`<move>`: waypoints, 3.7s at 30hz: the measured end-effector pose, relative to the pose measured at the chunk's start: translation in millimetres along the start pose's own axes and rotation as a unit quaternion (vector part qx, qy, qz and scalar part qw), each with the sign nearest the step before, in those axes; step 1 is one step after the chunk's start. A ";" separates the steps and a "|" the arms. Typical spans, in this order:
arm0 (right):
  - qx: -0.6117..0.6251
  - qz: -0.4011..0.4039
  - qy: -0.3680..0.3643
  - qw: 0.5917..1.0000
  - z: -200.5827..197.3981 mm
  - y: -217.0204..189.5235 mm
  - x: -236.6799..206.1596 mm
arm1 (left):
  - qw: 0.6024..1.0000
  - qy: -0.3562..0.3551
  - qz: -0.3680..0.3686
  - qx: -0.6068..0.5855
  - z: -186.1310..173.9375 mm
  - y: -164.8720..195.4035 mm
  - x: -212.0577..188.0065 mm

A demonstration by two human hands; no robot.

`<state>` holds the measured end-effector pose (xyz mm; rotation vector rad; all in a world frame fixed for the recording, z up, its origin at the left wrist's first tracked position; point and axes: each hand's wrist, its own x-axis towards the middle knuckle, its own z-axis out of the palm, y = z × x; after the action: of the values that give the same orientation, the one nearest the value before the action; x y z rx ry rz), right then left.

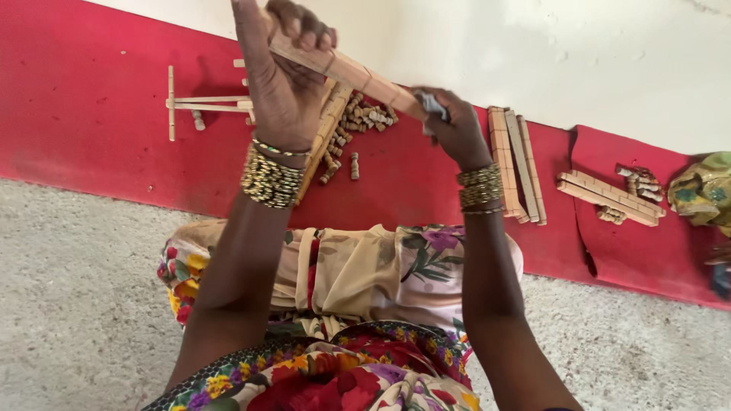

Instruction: The person sits on the floor and wipes and rubs long wooden sticks and small wooden toy parts with a cloth/paper, working one piece at a time and setting finished pieces on the red mat beside a small wooden toy cart.

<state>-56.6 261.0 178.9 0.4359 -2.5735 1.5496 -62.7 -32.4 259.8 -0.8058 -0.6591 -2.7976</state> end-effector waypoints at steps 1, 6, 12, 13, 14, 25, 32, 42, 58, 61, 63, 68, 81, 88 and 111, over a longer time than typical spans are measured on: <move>-0.008 -0.024 0.032 0.999 6.3 -1.0 5.1 | 0.998 0.051 0.023 -0.028 -2.4 -8.4 2.6; -0.049 -0.103 0.170 0.979 81.7 -37.1 17.5 | 0.978 0.201 0.029 -0.042 -13.3 -50.0 -6.9; 0.034 -0.092 0.215 0.972 129.3 -76.3 -8.1 | 0.982 0.183 0.003 -0.042 -8.4 -49.4 -16.9; 0.057 -0.030 0.233 0.970 126.7 -71.8 -8.9 | 0.981 0.187 0.008 -0.053 -9.0 -42.0 -15.5; 0.080 0.033 0.248 0.965 123.0 -64.0 -8.6 | 0.979 0.192 0.014 -0.065 -10.3 -33.9 -15.0; 0.081 -0.126 0.403 0.903 73.5 -4.8 12.2 | 0.980 0.174 0.038 -0.093 -9.3 -12.3 -7.4; 0.026 -0.188 0.269 0.944 126.9 -122.4 0.8 | 0.987 0.126 -0.089 0.051 5.1 -43.6 -20.4; -0.152 -0.139 0.378 0.903 95.7 -39.2 -13.6 | 0.978 0.207 -0.011 -0.026 -32.2 -16.6 -6.7; -0.061 -0.229 0.295 0.926 141.6 -108.7 -6.6 | 0.977 0.198 -0.050 -0.067 -20.0 -36.4 -9.6; -0.117 -0.263 0.327 0.900 122.4 -86.9 -5.5 | 0.975 0.213 -0.036 -0.061 -28.7 -17.8 -8.7; -0.177 -0.226 0.365 0.886 103.2 -63.4 -7.8 | 0.976 0.203 -0.023 -0.071 -37.8 -0.4 -3.3; -0.204 -0.175 0.354 0.896 49.0 -3.1 -22.0 | 0.982 0.150 -0.003 -0.117 -56.3 24.7 -2.1; 0.131 0.017 0.123 0.984 -0.5 -13.7 -27.7 | 0.997 -0.064 -0.021 0.029 2.2 28.9 4.4; 0.134 0.024 0.211 0.968 4.7 5.0 -6.2 | 0.987 -0.011 0.084 -0.136 -0.4 -11.8 1.3; -0.116 -0.143 0.478 0.859 61.7 -14.6 2.0 | 0.961 0.183 0.031 -0.206 -51.3 -30.5 -6.1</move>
<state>-50.7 200.0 162.4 -0.0124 -1.7602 0.9511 -89.7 -28.3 206.4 -0.3287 0.0116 -2.9449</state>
